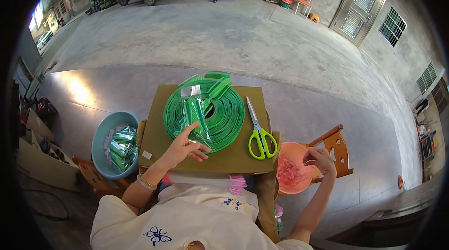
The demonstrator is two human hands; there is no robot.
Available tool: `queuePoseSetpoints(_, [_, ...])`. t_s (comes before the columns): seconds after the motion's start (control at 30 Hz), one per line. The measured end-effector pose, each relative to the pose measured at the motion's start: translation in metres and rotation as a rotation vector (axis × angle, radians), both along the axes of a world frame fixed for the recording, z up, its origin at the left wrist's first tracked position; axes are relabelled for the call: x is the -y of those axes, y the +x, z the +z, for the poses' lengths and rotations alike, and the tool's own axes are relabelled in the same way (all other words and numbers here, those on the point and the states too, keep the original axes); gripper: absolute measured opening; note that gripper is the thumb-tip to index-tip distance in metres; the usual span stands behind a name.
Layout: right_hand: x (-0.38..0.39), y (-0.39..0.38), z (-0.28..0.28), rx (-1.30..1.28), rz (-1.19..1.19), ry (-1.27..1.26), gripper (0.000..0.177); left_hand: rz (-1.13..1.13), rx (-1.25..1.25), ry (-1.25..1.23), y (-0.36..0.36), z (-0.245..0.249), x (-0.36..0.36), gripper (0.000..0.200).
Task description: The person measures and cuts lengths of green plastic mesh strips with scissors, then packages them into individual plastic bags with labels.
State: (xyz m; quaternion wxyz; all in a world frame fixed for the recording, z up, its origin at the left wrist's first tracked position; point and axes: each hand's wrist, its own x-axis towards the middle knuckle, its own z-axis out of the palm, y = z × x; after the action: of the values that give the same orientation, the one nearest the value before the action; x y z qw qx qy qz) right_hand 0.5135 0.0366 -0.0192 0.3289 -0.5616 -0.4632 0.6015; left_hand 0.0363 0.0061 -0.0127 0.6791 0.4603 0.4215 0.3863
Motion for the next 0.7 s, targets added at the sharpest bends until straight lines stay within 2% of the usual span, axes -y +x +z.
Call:
queuePoseSetpoints(0.1, [-0.003, 0.014, -0.044, -0.484, -0.082, 0.041, 0.025, -0.004, 0.005, 0.002, 0.000, -0.002, 0.000, 0.065])
queuePoseSetpoints(0.17, [-0.011, 0.018, -0.130, -0.551, -0.241, -0.103, 0.027, -0.003, 0.014, -0.003, 0.000, 0.000, 0.001, 0.065])
queuePoseSetpoints(0.33, [-0.004, -0.011, -0.136, 1.125, 0.088, -0.114, 0.031, -0.001, 0.000, 0.046, -0.002, 0.007, 0.000, 0.067])
queuePoseSetpoints(0.4, [-0.010, -0.002, -0.102, 0.886, -0.128, -0.132, 0.032, -0.006, 0.006, 0.045, 0.000, 0.006, 0.004, 0.068])
queuePoseSetpoints(0.47, [-0.007, -0.040, -0.017, 0.705, -0.193, 0.077, 0.034, -0.003, 0.017, 0.052, 0.002, 0.008, 0.005, 0.067])
queuePoseSetpoints(0.53, [-0.009, -0.068, 0.031, 0.626, -0.255, 0.250, 0.035, -0.004, 0.011, 0.072, 0.003, 0.013, 0.005, 0.067])
queuePoseSetpoints(0.63, [-0.002, -0.075, 0.062, 0.257, -0.193, 0.333, 0.033, -0.013, 0.013, 0.067, 0.004, 0.013, 0.006, 0.067])
queuePoseSetpoints(0.7, [-0.005, -0.050, 0.042, -0.018, -0.133, 0.310, 0.033, -0.014, 0.016, 0.065, 0.001, 0.013, 0.006, 0.067])
